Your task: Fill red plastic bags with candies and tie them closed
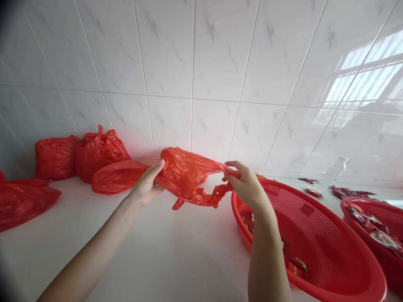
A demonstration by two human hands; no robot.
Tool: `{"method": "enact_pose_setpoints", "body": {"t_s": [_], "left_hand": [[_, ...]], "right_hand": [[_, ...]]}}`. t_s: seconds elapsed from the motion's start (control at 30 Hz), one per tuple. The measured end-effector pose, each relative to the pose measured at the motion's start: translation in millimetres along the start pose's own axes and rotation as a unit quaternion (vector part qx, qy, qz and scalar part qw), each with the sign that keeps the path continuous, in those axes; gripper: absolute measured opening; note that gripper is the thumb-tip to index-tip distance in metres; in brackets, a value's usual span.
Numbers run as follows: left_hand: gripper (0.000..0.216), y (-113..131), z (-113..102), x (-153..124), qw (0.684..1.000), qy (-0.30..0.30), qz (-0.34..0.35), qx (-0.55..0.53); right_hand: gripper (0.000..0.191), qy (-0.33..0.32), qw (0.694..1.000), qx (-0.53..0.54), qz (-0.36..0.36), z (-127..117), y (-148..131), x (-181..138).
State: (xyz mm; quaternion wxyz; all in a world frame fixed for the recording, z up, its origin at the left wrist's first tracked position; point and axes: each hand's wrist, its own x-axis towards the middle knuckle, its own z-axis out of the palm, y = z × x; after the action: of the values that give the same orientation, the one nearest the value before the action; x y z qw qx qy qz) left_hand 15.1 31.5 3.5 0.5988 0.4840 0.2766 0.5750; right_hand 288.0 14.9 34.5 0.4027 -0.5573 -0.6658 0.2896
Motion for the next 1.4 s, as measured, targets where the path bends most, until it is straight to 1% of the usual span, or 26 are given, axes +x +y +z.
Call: {"method": "enact_pose_setpoints", "body": {"t_s": [0.07, 0.13, 0.17, 0.2, 0.3, 0.4, 0.47, 0.5, 0.53, 0.57, 0.63, 0.7, 0.77, 0.8, 0.83, 0.87, 0.9, 0.93, 1.0, 1.07, 1.13, 1.2, 1.27, 1.4], "left_hand": [[0.036, 2, 0, 0, 1.0, 0.001, 0.01, 0.004], [0.036, 2, 1, 0, 1.0, 0.008, 0.018, 0.009], [0.036, 1, 2, 0, 1.0, 0.013, 0.021, 0.012], [0.036, 1, 3, 0, 0.999, 0.017, 0.023, 0.014], [0.034, -1, 6, -1, 0.999, 0.021, 0.024, 0.014], [0.035, -2, 9, -4, 0.999, 0.015, 0.019, 0.024], [0.037, -2, 8, -6, 0.999, 0.013, 0.017, 0.038], [0.037, -2, 7, -6, 0.999, 0.012, 0.018, 0.044], [0.038, -1, 5, -5, 0.999, 0.01, 0.019, 0.049], [0.039, -1, 2, -5, 0.998, 0.006, 0.018, 0.056], [0.042, 0, -6, -1, 0.996, -0.002, 0.017, 0.092], [0.039, 0, -12, 2, 0.985, 0.009, 0.036, 0.17], [0.027, 0, -14, 3, 0.96, 0.047, 0.09, 0.26], [0.027, -1, -12, 2, 0.944, 0.067, 0.126, 0.297], [0.036, -1, -9, 0, 0.929, 0.079, 0.161, 0.324], [0.047, -1, -4, -3, 0.916, 0.079, 0.195, 0.342], [0.053, -2, 1, -6, 0.905, 0.066, 0.225, 0.355], [0.054, -2, 6, -10, 0.897, 0.045, 0.247, 0.364], [0.047, -3, 15, -15, 0.889, -0.003, 0.27, 0.37], [0.03, -5, 20, -17, 0.888, -0.036, 0.265, 0.373], [0.015, -7, 19, -15, 0.896, -0.048, 0.248, 0.366], [0.012, -9, 15, -11, 0.911, -0.044, 0.226, 0.341], [0.013, -12, 10, -5, 0.931, -0.023, 0.211, 0.297], [0.014, -17, -2, 5, 0.968, 0.028, 0.175, 0.178]], "right_hand": [[0.066, 0.018, 0.998, -0.065, 0.011, -3, 7, 2], [0.086, 0.019, 0.993, -0.116, -0.014, -4, 5, -3], [0.09, 0.013, 0.991, -0.127, -0.04, -2, 2, -7], [0.091, 0.008, 0.989, -0.128, -0.072, 1, -3, -12], [0.077, 0.008, 0.975, -0.125, -0.186, 16, -20, -24], [0.066, 0.012, 0.947, -0.153, -0.282, 36, -29, -26], [0.046, 0.027, 0.934, -0.158, -0.32, 46, -29, -22], [0.035, 0.038, 0.932, -0.151, -0.328, 49, -28, -19], [0.027, 0.049, 0.934, -0.134, -0.326, 50, -27, -17], [0.024, 0.057, 0.942, -0.106, -0.312, 49, -26, -14], [0.021, 0.065, 0.964, -0.021, -0.258, 43, -25, -11], [0.016, 0.069, 0.976, 0.067, -0.197, 36, -24, -9], [0.015, 0.065, 0.978, 0.116, -0.16, 31, -24, -7], [0.016, 0.059, 0.979, 0.126, -0.15, 31, -24, -6], [0.018, 0.049, 0.98, 0.129, -0.143, 32, -23, -5], [0.019, 0.036, 0.981, 0.129, -0.138, 34, -23, -4], [0.02, 0.021, 0.983, 0.127, -0.133, 37, -22, -3], [0.022, 0.006, 0.984, 0.123, -0.13, 41, -22, -2], [0.027, -0.022, 0.985, 0.115, -0.128, 49, -22, -1], [0.03, -0.043, 0.985, 0.11, -0.125, 55, -23, -1], [0.031, -0.061, 0.985, 0.106, -0.121, 57, -24, -1], [0.029, -0.078, 0.985, 0.097, -0.118, 55, -23, -1], [0.03, -0.09, 0.985, 0.082, -0.12, 51, -20, 0], [0.06, -0.133, 0.986, 0.029, -0.097, 44, -14, 2]]}}
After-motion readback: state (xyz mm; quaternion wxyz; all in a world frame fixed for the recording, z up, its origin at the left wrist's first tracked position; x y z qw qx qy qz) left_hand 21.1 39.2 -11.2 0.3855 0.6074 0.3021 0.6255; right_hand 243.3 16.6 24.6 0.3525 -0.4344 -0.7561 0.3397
